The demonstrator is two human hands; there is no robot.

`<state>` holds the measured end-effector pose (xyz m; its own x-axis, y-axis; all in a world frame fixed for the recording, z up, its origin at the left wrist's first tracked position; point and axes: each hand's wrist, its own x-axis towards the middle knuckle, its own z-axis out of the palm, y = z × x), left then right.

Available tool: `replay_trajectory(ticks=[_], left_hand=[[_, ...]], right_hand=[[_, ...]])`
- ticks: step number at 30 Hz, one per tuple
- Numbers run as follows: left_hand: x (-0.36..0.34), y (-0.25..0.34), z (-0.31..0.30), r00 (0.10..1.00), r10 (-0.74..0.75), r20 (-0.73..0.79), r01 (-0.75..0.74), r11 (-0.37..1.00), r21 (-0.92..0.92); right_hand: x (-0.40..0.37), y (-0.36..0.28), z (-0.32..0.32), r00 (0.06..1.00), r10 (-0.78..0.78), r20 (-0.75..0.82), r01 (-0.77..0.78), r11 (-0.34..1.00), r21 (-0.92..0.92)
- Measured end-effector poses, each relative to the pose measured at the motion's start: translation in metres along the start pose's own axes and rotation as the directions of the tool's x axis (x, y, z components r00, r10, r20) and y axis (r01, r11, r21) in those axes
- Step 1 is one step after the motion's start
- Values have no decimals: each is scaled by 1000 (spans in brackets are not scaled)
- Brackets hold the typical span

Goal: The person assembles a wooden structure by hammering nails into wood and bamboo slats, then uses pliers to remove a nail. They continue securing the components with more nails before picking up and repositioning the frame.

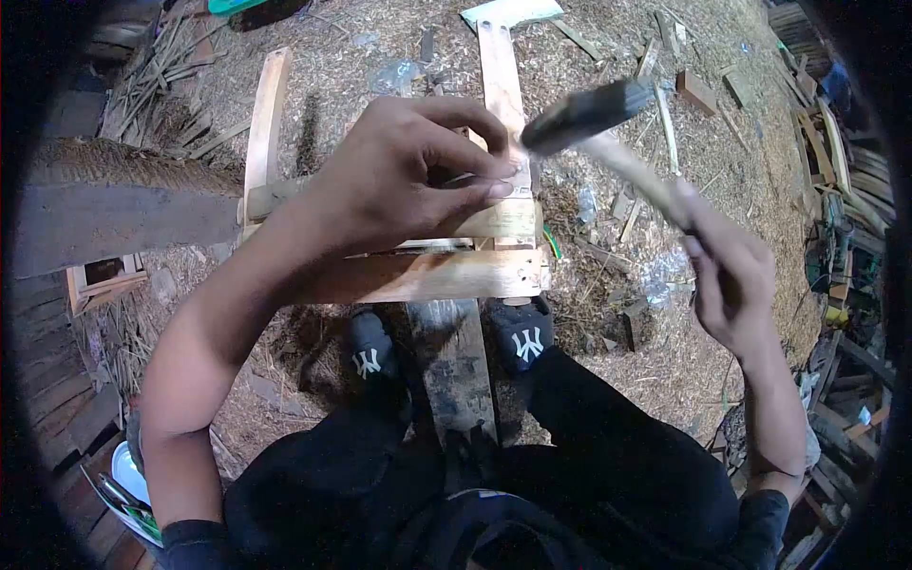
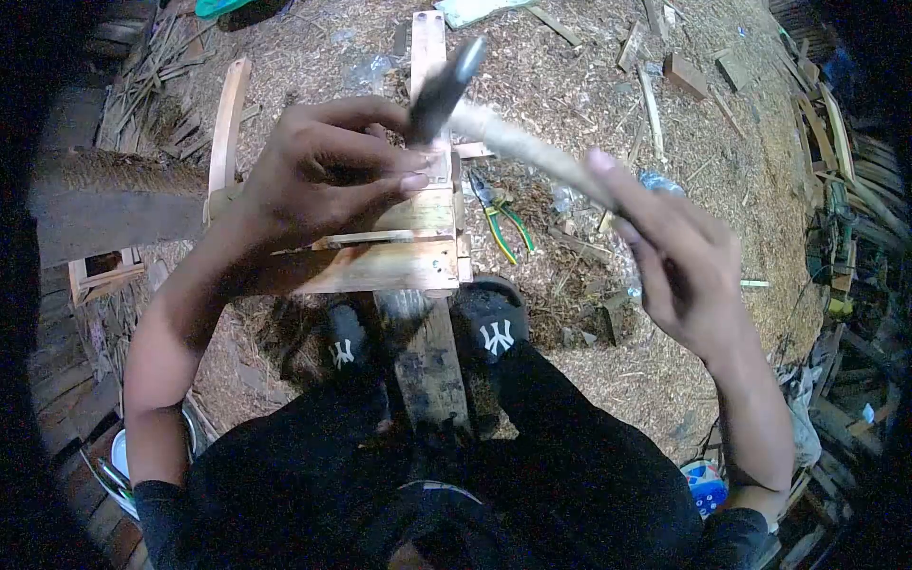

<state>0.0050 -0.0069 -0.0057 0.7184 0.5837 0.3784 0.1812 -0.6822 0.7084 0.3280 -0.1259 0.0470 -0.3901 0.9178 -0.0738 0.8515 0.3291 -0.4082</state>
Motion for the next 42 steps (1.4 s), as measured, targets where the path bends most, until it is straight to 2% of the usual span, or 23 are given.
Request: replay_trajectory(ticks=[1, 2, 3, 4, 5, 6, 7, 10, 11, 12, 14, 15, 16, 18, 20, 22, 23, 25, 27, 28, 30, 33, 42], left_hand=[[0, 0, 0, 1000, -6, 16, 6, 1000, 5], [0, 0, -1, 999, -11, 32, 10, 1000, 12], [0, 1, -2, 999, -9, 32, 8, 1000, 12], [0, 2, -3, 997, -46, 57, 46, 999, 5], [0, 3, -5, 993, -83, 84, 83, 997, -2], [0, 2, -5, 993, -85, 83, 86, 996, -2], [2, -2, -7, 995, -61, 80, 60, 998, 15], [1, -3, -6, 997, -37, 62, 36, 999, 20], [1, -2, -6, 998, -37, 44, 37, 999, 14], [2, -1, -6, 998, -34, 46, 33, 999, 16], [1, 3, -6, 994, -87, 66, 88, 996, -7], [1, 2, -6, 990, -116, 84, 118, 993, -11], [1, 0, -5, 990, -117, 84, 119, 993, -12], [2, -5, -4, 997, -36, 67, 38, 999, -29], [3, -4, -8, 997, -26, 76, 25, 1000, 18], [-1, -4, -7, 996, -31, 84, 27, 998, 54], [-1, -5, -8, 997, -25, 67, 22, 999, 39], [1, -3, -8, 999, -16, 51, 14, 1000, 28], [2, 4, -9, 985, -169, 46, 168, 986, 13], [1, 2, -9, 985, -168, 46, 168, 986, 14], [0, -4, -6, 999, -30, 11, 30, 1000, 1], [0, -4, -4, 998, 45, -37, -43, 998, 46], [0, -3, -7, 998, 60, -4, -60, 995, 82]], right_hand=[[1, -2, 3, 973, -84, -214, 90, 996, 20], [2, -2, 6, 894, -157, -421, 182, 983, 19], [6, 3, 9, 866, -287, -410, 274, 957, -93], [4, 2, 5, 864, -289, -413, 275, 957, -95], [0, 0, -2, 957, -178, -231, 170, 984, -54], [-2, -1, -5, 998, -60, -29, 59, 998, -32], [4, 5, 3, 943, -200, -267, 200, 979, -27], [15, 9, 10, 907, -273, -321, 269, 961, -57], [12, -3, 0, 982, -147, -122, 133, 985, -113], [11, -2, 2, 981, -145, -126, 131, 985, -113], [11, 2, 8, 941, -179, -288, 195, 980, 30], [17, -2, 12, 863, -267, -429, 285, 958, -23], [15, -2, 10, 864, -267, -427, 285, 958, -23], [8, -2, 5, 994, -37, -101, 26, 994, -108], [11, 2, 8, 989, -62, -133, 60, 998, -21], [8, 2, 12, 962, -71, -263, 92, 993, 70], [11, 0, 12, 936, -132, -326, 145, 989, 18], [10, -2, 8, 951, -100, -294, 114, 993, 32], [9, -3, 8, 962, -69, -265, 84, 995, 46], [8, -4, 9, 967, -53, -250, 69, 996, 53], [7, -4, 10, 972, -37, -232, 52, 997, 59], [9, -5, 14, 961, -52, -273, 85, 990, 113], [5, -2, 15, 973, -47, -227, 77, 989, 125]])
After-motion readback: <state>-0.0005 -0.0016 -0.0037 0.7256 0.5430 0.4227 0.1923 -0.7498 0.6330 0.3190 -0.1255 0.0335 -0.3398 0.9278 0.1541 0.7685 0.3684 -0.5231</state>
